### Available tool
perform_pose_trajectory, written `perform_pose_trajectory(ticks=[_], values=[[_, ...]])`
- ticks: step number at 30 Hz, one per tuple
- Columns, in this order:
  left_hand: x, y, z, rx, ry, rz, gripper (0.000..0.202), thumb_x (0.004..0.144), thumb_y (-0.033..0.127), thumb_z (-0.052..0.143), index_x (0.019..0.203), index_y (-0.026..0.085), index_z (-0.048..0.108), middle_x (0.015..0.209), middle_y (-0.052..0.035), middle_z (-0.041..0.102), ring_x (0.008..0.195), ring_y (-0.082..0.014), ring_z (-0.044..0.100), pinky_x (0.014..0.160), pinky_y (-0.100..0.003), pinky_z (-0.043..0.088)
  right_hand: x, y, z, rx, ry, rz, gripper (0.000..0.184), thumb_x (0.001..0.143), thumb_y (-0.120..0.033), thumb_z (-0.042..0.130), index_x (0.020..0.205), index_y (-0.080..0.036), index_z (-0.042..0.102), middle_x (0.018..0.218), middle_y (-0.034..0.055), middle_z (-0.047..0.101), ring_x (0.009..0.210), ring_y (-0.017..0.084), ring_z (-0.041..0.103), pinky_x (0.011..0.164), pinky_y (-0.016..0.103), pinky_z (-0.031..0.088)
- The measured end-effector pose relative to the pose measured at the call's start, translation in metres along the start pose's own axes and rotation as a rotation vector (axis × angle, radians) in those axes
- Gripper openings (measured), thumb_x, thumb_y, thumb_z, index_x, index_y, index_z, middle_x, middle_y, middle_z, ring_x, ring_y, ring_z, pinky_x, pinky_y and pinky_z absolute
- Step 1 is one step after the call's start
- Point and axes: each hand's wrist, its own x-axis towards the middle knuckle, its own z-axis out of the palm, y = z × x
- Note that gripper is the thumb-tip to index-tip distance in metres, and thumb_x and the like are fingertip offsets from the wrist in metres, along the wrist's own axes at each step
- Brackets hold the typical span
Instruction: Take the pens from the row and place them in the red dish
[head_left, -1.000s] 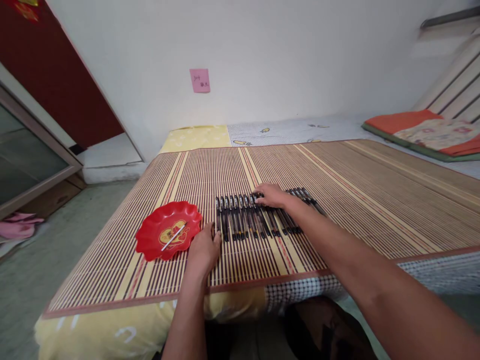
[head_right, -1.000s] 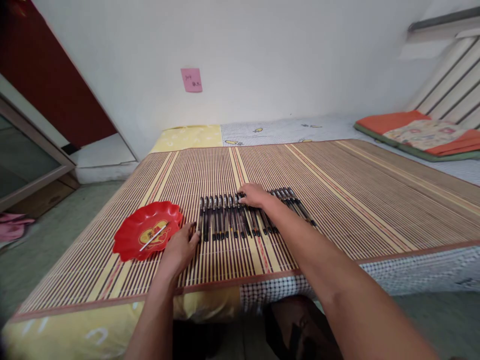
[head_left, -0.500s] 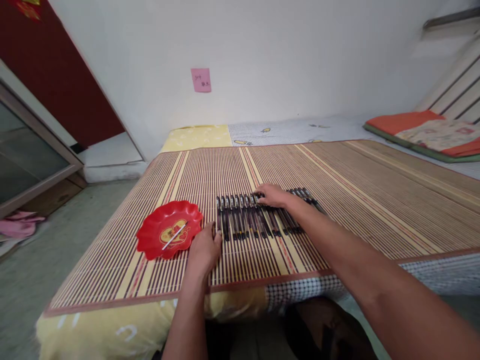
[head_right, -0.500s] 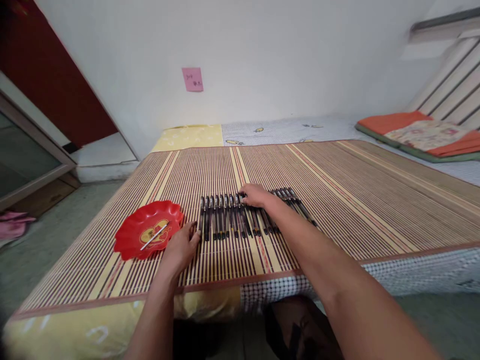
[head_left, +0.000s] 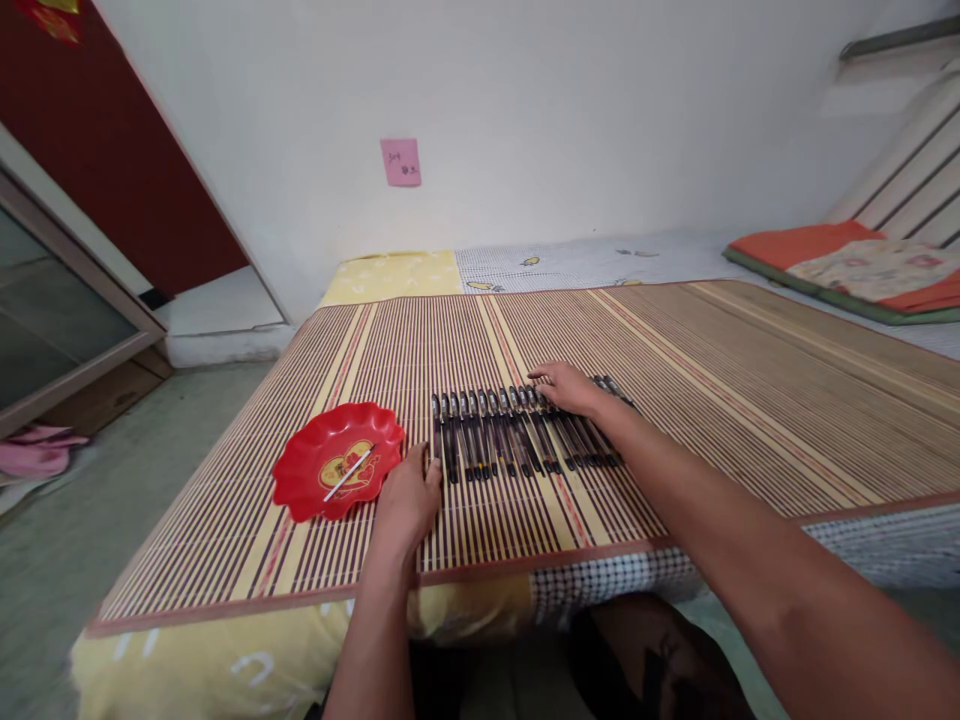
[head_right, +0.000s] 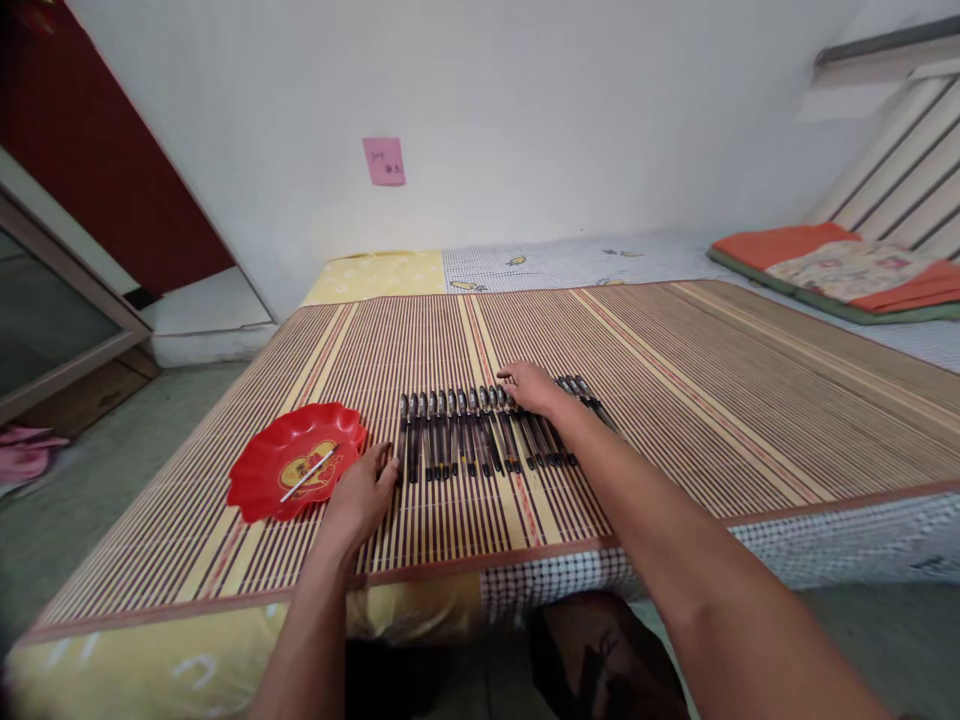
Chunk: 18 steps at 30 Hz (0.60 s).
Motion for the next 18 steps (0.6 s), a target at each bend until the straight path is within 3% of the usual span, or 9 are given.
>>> perform_pose_trajectory(ticks=[8,13,18], values=[[0.001,-0.006,0.005,-0.02,0.019,0.024,0.045,0.098,0.03,0.045,0.137,0.01,0.054,0.12,-0.0209,0.07,0.118,-0.0316,0.064,0.098,-0.041,0.048,-0.046,-0.003,-0.002,-0.016,0.069,-0.039,0.021,0.088,-0.016,0.06,0.103,-0.014,0.075,0.106,0.0121,0.072,0.104,0.024,0.063,0.096,0.034,0.046],[0.002,-0.007,0.006,-0.01,0.024,0.032,0.045,0.097,0.028,0.045,0.137,0.008,0.054,0.12,-0.0217,0.07,0.118,-0.032,0.064,0.098,-0.042,0.048,-0.083,-0.018,0.011,-0.045,0.103,-0.045,0.026,0.09,-0.015,0.056,0.11,-0.013,0.073,0.111,0.014,0.069,0.104,0.026,0.06,0.095,0.039,0.046],[0.003,-0.008,0.007,-0.01,0.03,0.037,0.044,0.097,0.027,0.046,0.135,0.009,0.055,0.123,-0.0207,0.069,0.119,-0.0305,0.064,0.099,-0.04,0.047,-0.103,-0.032,0.019,0.0,0.168,-0.043,0.031,0.091,-0.014,0.05,0.114,-0.015,0.071,0.114,0.0136,0.067,0.107,0.027,0.058,0.095,0.041,0.047]])
